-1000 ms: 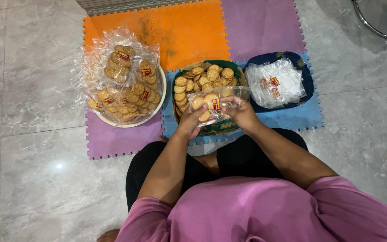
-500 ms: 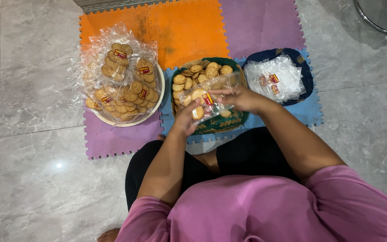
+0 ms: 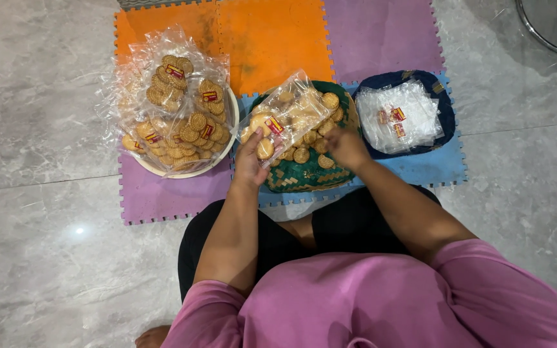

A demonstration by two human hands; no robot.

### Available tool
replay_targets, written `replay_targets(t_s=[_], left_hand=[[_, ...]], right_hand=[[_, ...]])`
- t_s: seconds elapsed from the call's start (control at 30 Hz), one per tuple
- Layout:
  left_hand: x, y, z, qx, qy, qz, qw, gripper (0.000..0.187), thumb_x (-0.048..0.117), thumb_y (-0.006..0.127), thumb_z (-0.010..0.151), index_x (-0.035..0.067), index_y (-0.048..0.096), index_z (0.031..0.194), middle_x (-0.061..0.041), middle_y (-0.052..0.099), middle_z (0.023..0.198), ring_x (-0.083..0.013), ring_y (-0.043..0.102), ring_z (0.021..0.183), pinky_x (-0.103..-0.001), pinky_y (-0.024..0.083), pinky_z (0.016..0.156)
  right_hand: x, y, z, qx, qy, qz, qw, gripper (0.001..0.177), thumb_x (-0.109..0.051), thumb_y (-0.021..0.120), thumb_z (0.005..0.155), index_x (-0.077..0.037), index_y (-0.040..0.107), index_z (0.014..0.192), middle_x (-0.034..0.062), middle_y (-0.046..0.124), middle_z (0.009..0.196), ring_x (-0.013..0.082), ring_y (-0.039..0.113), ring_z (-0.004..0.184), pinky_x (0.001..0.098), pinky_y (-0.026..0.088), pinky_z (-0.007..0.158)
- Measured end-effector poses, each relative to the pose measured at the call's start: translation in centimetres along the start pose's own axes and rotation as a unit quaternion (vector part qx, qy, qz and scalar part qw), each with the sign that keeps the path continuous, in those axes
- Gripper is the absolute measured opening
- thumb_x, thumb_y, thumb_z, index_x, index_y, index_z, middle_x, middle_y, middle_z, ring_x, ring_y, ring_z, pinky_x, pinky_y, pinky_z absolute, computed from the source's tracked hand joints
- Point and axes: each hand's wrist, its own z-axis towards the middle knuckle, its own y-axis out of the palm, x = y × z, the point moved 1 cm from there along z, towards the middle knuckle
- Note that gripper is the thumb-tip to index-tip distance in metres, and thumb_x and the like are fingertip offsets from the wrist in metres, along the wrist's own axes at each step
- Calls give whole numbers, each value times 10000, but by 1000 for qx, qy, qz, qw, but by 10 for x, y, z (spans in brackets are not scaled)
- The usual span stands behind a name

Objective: Manually packaging small round cookies into plastic bags while sitting on a floor mat.

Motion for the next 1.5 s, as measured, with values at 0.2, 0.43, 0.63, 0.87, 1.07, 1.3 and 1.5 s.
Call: replay_targets(t_s=[0.2, 0.43, 0.63, 0.87, 1.07, 1.3, 1.5], left_hand=[[4, 14, -13, -7, -23, 16, 1000, 355, 197, 820, 835, 3, 649, 1079, -199, 745, 906, -391, 765, 806, -546, 660, 704], [5, 17, -16, -29, -41, 9, 999, 367, 188, 813, 834, -9, 650, 1096, -238, 743, 953, -431, 749, 857, -562, 654, 714], [1, 13, -9, -63, -46, 11, 997, 407, 200, 814, 831, 11, 653, 1154, -260, 737, 1032, -475, 726, 926, -611, 617, 788], [6, -10, 9, -56, -39, 12, 998, 394, 270, 805, 831, 61, 673, 1138, -174, 755, 1045, -395, 756, 943, -539, 637, 829], [9, -10, 10, -70, -57, 22, 996, 384, 318, 797, 834, 98, 681, 1126, -126, 761, 1029, -334, 769, 925, -475, 647, 835], [14, -7, 3, -70, -65, 31, 995, 374, 310, 813, 800, 119, 692, 1099, -142, 768, 1005, -351, 772, 899, -471, 649, 828], [10, -8, 2, -90, -85, 51, 991, 340, 288, 801, 804, 101, 700, 1069, -167, 771, 963, -357, 776, 865, -481, 649, 799]], right_hand=[[-8, 37, 3, -91, -6, -227, 970, 547, -453, 542, 1024, -64, 531, 1408, 272, 552, 1322, 445, 645, 1091, 545, 588, 823], [47, 92, 31, -63, -113, -318, 939, 407, -318, 628, 981, -57, 555, 1284, 214, 514, 1168, 505, 635, 1010, 586, 592, 738], [31, 66, 19, -59, -138, -342, 928, 346, -118, 511, 959, -67, 503, 1300, 230, 597, 1161, 423, 721, 841, 512, 595, 683], [30, 15, 19, -28, 156, 314, 936, 405, -44, 627, 894, -6, 612, 1296, 132, 705, 950, 228, 751, 690, 316, 637, 577], [-7, -25, -17, -47, 202, 529, 823, 291, -82, 702, 924, -35, 638, 1204, 26, 723, 869, 109, 753, 693, 201, 619, 561], [-29, -55, -43, 58, 132, 513, 846, 270, -168, 759, 935, -92, 699, 1187, 61, 695, 825, 65, 535, 468, 181, 450, 378], [-49, -92, -39, 131, 52, 559, 817, 166, -85, 673, 987, -55, 643, 1148, 97, 671, 935, 228, 765, 752, 323, 685, 625]])
